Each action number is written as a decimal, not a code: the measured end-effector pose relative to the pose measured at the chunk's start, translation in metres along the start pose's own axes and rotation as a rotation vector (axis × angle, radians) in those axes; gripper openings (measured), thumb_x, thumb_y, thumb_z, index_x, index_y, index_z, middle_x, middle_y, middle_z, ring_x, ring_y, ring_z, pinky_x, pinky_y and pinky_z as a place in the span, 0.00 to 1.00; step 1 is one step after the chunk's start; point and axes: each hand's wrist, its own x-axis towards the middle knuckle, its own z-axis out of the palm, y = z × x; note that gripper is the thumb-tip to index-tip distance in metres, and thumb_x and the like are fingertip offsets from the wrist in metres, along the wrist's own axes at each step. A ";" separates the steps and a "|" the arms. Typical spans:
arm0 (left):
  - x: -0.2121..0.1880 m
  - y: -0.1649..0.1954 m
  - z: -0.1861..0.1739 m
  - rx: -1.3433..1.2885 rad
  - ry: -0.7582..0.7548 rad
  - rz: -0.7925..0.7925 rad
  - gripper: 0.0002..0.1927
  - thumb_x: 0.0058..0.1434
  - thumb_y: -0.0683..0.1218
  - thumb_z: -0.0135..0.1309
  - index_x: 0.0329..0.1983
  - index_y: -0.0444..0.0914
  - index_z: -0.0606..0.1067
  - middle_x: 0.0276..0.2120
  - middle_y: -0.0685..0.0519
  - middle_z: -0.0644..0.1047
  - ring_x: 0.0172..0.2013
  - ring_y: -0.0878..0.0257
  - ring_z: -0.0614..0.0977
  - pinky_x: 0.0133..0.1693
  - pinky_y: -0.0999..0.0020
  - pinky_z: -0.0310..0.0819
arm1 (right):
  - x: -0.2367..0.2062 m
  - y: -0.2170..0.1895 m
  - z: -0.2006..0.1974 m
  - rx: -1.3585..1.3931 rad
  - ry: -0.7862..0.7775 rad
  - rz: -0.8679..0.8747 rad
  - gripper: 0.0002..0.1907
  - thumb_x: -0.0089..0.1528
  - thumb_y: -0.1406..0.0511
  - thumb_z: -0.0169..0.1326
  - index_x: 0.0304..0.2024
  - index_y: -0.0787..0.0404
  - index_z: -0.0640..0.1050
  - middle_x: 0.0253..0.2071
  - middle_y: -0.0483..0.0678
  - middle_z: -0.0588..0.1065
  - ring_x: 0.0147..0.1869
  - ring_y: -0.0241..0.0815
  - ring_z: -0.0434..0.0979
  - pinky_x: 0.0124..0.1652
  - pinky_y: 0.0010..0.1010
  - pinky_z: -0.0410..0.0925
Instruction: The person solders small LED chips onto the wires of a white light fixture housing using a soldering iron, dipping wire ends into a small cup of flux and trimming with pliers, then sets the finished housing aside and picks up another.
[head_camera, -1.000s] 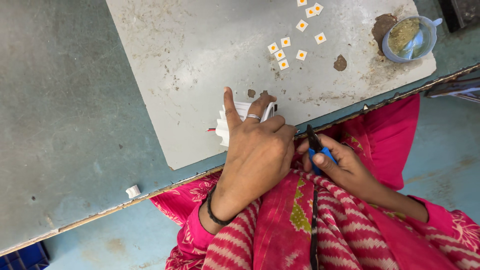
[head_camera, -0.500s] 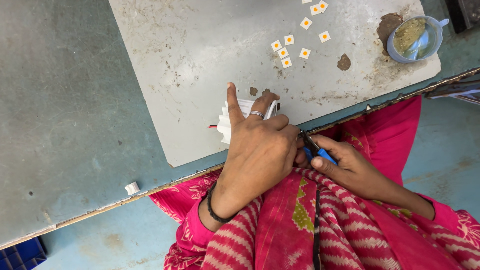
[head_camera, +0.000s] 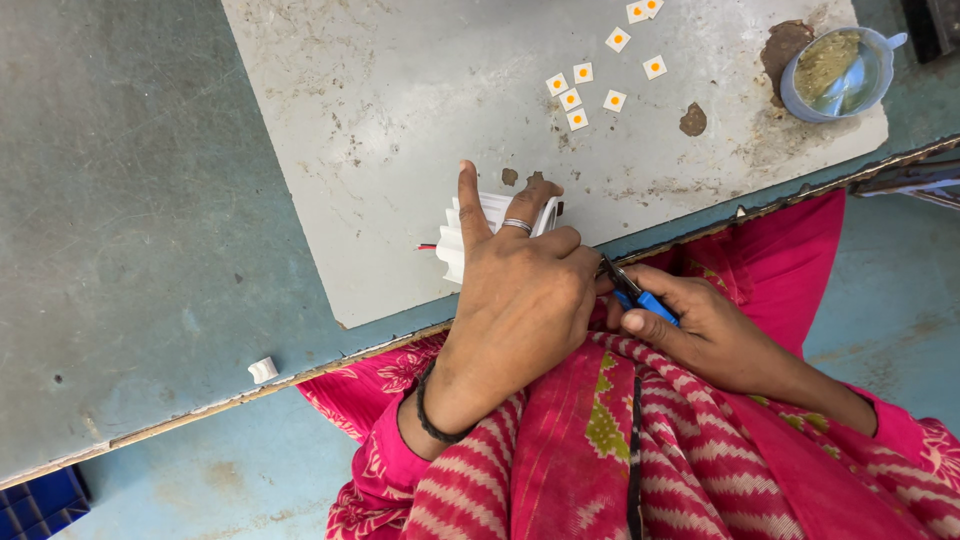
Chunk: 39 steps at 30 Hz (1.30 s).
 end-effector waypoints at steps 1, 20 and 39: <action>0.000 0.000 0.000 0.001 -0.001 0.000 0.08 0.53 0.47 0.62 0.23 0.37 0.81 0.25 0.50 0.77 0.59 0.41 0.75 0.64 0.16 0.38 | 0.000 0.000 0.000 -0.006 0.002 0.001 0.29 0.65 0.54 0.51 0.64 0.62 0.71 0.36 0.44 0.76 0.39 0.34 0.72 0.38 0.29 0.68; 0.003 0.004 -0.003 0.015 -0.046 -0.026 0.09 0.52 0.49 0.62 0.24 0.38 0.81 0.28 0.50 0.78 0.59 0.41 0.73 0.60 0.12 0.44 | 0.000 0.012 0.006 0.225 0.001 0.032 0.23 0.67 0.55 0.51 0.57 0.64 0.77 0.37 0.47 0.79 0.41 0.34 0.78 0.43 0.30 0.72; -0.018 -0.005 -0.004 0.055 0.260 -0.028 0.05 0.56 0.45 0.60 0.29 0.37 0.80 0.65 0.42 0.66 0.68 0.30 0.58 0.56 0.10 0.41 | 0.154 -0.110 -0.227 -1.327 0.562 -0.321 0.23 0.69 0.51 0.59 0.52 0.63 0.80 0.37 0.61 0.78 0.40 0.64 0.78 0.38 0.50 0.70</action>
